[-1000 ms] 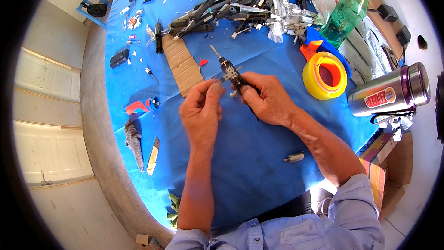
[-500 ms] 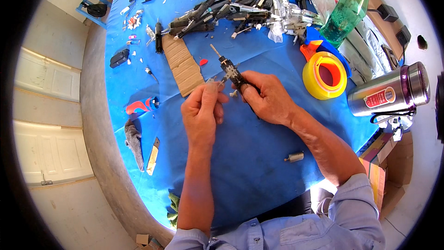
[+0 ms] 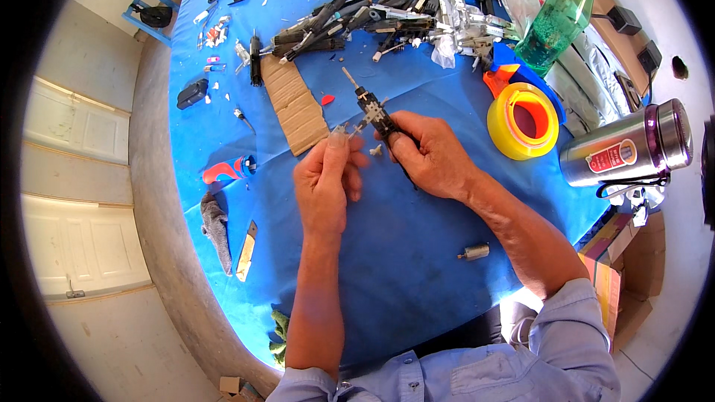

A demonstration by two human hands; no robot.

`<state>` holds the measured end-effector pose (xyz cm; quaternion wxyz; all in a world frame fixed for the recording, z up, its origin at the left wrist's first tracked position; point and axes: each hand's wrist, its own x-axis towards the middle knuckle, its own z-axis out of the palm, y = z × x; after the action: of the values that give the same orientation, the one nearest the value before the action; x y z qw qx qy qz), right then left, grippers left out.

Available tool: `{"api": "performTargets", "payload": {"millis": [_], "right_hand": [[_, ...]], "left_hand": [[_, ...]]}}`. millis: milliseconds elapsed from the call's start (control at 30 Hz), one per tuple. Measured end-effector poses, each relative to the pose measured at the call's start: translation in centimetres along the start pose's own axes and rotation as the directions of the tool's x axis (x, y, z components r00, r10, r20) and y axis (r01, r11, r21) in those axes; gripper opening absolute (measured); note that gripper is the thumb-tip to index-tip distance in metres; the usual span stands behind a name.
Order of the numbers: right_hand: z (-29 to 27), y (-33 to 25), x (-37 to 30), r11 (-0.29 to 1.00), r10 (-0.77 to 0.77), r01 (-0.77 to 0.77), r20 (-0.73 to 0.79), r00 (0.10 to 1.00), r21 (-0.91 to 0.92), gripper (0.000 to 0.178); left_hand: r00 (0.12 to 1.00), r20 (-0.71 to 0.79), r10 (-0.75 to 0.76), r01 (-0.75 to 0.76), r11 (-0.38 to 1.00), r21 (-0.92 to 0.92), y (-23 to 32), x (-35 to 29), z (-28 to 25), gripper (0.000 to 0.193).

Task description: The person disassembles a lock cylinder, removes a small metal component, and wipes the cylinder with a green cloth. The person then reassembles the cylinder and continues handling other lock parts on the table.

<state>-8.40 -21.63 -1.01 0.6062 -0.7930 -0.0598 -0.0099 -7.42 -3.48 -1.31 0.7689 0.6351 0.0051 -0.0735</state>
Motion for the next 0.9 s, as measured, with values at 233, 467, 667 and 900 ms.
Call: {"api": "performTargets", "payload": {"millis": [233, 467, 667, 900], "right_hand": [[-0.04, 0.09, 0.10, 1.000, -0.002, 0.001, -0.045, 0.999, -0.009, 0.014], [0.04, 0.40, 0.12, 1.000, -0.021, 0.020, -0.061, 0.998, -0.016, 0.014], [0.09, 0.26, -0.04, 1.000, -0.027, 0.027, -0.016, 1.000, 0.004, 0.012], [0.18, 0.03, -0.07, 1.000, -0.029, 0.029, -0.002, 1.000, -0.002, 0.012]], "left_hand": [[0.994, -0.037, 0.106, -0.102, 0.989, 0.109, 0.68, -0.63, 0.42, 0.031], [0.991, -0.062, 0.116, -0.112, 0.992, 0.065, 0.75, -0.60, 0.58, 0.033], [0.995, -0.074, 0.062, -0.061, 0.998, 0.006, 0.42, -0.27, 0.50, 0.033], [0.999, -0.053, -0.009, 0.010, 1.000, 0.012, 0.24, 0.09, 0.15, 0.032]]}}
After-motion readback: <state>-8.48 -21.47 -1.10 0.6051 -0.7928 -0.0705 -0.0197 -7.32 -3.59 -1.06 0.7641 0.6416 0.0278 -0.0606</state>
